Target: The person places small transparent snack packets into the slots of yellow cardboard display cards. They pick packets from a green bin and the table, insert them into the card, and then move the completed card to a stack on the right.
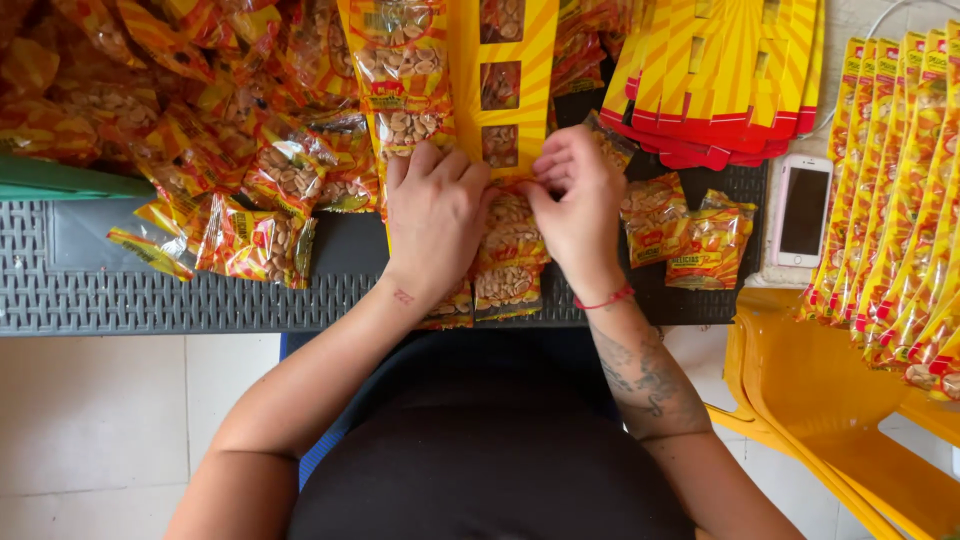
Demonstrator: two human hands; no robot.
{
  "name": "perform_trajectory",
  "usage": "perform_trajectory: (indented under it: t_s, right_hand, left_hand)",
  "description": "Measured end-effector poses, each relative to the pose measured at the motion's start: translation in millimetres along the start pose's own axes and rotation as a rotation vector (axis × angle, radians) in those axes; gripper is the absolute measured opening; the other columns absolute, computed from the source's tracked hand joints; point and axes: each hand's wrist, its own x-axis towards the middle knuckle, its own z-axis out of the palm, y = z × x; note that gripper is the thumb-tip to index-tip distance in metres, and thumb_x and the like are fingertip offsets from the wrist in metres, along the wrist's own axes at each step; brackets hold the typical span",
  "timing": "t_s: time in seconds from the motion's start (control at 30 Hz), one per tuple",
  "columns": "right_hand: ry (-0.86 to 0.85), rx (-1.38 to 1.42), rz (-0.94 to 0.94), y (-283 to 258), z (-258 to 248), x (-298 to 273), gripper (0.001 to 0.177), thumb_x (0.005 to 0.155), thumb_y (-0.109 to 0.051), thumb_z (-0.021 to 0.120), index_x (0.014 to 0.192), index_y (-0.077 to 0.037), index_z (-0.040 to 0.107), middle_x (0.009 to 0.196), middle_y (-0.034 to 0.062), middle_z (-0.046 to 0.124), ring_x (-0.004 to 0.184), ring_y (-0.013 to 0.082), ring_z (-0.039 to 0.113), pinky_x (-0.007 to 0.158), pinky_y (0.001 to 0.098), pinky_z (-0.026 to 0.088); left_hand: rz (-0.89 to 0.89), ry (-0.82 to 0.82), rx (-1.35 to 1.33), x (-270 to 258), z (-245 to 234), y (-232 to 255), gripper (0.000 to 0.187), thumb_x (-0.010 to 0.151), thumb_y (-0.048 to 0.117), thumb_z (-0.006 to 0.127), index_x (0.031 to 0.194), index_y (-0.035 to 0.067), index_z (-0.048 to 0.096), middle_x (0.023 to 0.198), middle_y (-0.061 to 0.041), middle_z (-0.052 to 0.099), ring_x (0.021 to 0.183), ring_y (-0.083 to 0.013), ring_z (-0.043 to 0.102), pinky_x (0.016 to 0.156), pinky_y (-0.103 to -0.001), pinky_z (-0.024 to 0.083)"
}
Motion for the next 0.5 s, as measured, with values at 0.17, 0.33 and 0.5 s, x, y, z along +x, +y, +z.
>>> perform_trajectory:
  t_s: [0.17,0.33,0.5]
  right_hand:
    - [0.109,-0.3,-0.043,15,-14,28,0.027,0.081,0.009,0.083,0.102,-0.001,0.069,0.086,0.0144,0.07,0.074,0.0292,0.071,0.064,0.0378,0.058]
    - [0.084,-0.719,-0.258,64,-22,86,0.027,0.078,0.008,0.078,0.103,-0.001,0.07,0.11,0.0129,0.064,0.102,0.0334,0.058,0.09,0.0465,0.051]
    - [0.237,-0.71,-0.511,74,-36,103,0.014,0.092,-0.001,0.077,0.08,-0.007,0.075,0.086,0.0036,0.064,0.092,0.0214,0.051,0.079,0.0305,0.049]
  left_hand:
    - [0.101,0.005,-0.165,-1,-3,17,0.001,0.096,0.01,0.065,0.095,0.011,0.065,0.081,-0.005,0.056,0.08,-0.0268,0.062,0.071,-0.037,0.049]
    - [0.217,-0.386,-0.273,-33,14,34,0.085,0.08,0.046,0.083,0.147,0.003,0.052,0.16,-0.02,0.042,0.151,-0.0354,0.037,0.125,-0.047,0.03]
    - [0.228,-0.397,-0.349,-24,-3,30,0.082,0.087,0.052,0.076,0.148,0.004,0.05,0.163,-0.021,0.035,0.154,-0.0378,0.03,0.127,-0.049,0.026]
